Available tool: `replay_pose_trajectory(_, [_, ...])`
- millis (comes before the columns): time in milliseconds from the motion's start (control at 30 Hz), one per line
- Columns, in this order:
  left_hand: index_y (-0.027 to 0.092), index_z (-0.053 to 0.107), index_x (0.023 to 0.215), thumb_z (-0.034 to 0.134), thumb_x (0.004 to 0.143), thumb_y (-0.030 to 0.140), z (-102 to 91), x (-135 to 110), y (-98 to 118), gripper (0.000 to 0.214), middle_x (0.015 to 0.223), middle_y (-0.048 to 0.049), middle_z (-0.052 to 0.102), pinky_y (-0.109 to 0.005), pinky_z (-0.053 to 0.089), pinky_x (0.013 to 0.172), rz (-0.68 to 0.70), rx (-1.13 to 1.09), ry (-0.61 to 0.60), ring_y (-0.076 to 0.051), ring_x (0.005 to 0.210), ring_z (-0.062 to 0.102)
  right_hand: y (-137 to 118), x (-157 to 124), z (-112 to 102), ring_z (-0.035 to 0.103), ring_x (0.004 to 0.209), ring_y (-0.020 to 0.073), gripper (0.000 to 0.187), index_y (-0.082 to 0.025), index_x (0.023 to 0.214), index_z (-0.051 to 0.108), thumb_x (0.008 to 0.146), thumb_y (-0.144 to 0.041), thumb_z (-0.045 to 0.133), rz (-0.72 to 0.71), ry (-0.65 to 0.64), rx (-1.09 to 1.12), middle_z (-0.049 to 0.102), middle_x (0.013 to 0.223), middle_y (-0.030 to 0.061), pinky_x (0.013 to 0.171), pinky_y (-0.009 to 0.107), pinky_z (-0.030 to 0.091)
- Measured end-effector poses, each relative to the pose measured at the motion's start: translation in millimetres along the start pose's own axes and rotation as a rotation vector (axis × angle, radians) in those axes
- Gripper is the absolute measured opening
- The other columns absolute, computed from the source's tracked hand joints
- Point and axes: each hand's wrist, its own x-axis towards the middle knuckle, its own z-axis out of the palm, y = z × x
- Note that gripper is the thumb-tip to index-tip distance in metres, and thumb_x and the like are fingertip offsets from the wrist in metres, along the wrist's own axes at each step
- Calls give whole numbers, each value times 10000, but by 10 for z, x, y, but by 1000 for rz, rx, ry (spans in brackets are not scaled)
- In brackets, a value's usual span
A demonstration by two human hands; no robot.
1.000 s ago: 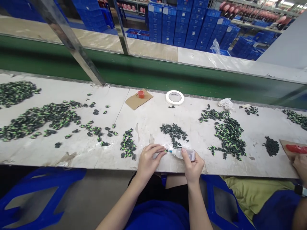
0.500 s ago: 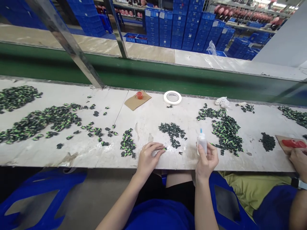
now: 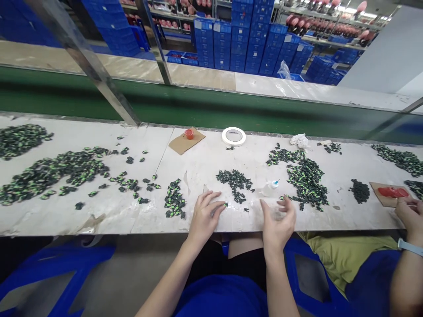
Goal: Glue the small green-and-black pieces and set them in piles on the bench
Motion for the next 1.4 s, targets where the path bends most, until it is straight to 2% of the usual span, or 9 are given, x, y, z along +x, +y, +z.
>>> replay_pose_trajectory(133, [237, 704, 886, 578, 870, 206, -8, 8, 22, 130, 1036, -53, 708, -482, 478, 951, -10, -35, -22, -266, 1126, 507, -20, -221, -15, 482, 904, 291, 432, -217, 891, 711, 827, -600, 523, -95, -326, -146, 661, 891, 102, 829, 463, 359])
replay_pose_trajectory(267, [233, 698, 901, 558, 874, 205, -36, 18, 49, 145, 941, -60, 703, -461, 498, 928, -81, -102, -33, -261, 1100, 540, -33, -231, 43, 468, 913, 308, 411, -228, 768, 703, 861, -563, 484, -85, -426, -173, 670, 907, 104, 806, 478, 355])
replay_pose_trajectory(367, [217, 701, 901, 559, 868, 228, -62, 26, 92, 146, 970, -79, 656, -398, 532, 885, -185, -172, -22, -241, 1058, 590, -78, -210, 56, 515, 876, 283, 383, -211, 742, 671, 864, -528, 493, -75, -478, -21, 669, 844, 96, 791, 447, 410])
replay_pose_trajectory(500, [214, 706, 922, 553, 869, 267, -103, 20, 185, 170, 970, -71, 625, -348, 543, 876, -245, -308, -43, -202, 964, 639, -190, -251, 58, 615, 790, 216, 273, -205, 817, 680, 845, -450, 561, 66, -577, 268, 677, 847, 72, 745, 359, 496])
replay_pose_trajectory(600, [213, 713, 941, 556, 868, 277, -124, -2, 250, 184, 988, -73, 618, -335, 551, 863, -267, -366, -53, -195, 955, 645, -285, -293, 67, 649, 816, 209, 221, -210, 845, 708, 818, -408, 613, 119, -611, 380, 694, 879, 69, 745, 335, 528])
replay_pose_trajectory(800, [215, 714, 925, 574, 860, 254, -162, -8, 342, 159, 949, -69, 635, -334, 548, 858, -256, -415, -56, -200, 982, 629, -359, -268, 52, 653, 758, 195, 137, -224, 811, 756, 774, -327, 673, 91, -657, 440, 714, 791, 56, 682, 313, 547])
replay_pose_trajectory(1100, [199, 699, 907, 579, 863, 241, -275, 62, 443, 134, 895, -60, 655, -310, 548, 826, -241, -519, -191, -178, 902, 643, -380, -158, -44, 700, 754, 200, 118, -213, 735, 760, 702, -324, 738, 240, -772, 624, 731, 805, 51, 682, 309, 596])
replay_pose_trajectory(1233, [200, 706, 940, 570, 870, 220, -317, 79, 495, 154, 886, -66, 659, -309, 550, 798, -181, -501, -198, -181, 899, 636, -388, -166, -61, 699, 723, 186, 76, -204, 693, 747, 687, -280, 748, 227, -745, 662, 726, 752, 44, 675, 293, 598])
replay_pose_trajectory(1400, [201, 717, 951, 572, 858, 194, -357, 87, 586, 173, 866, -70, 675, -313, 550, 774, -127, -479, -161, -187, 889, 623, -420, -207, -83, 693, 748, 184, 31, -205, 702, 733, 715, -232, 724, 103, -643, 662, 719, 758, 49, 699, 304, 599])
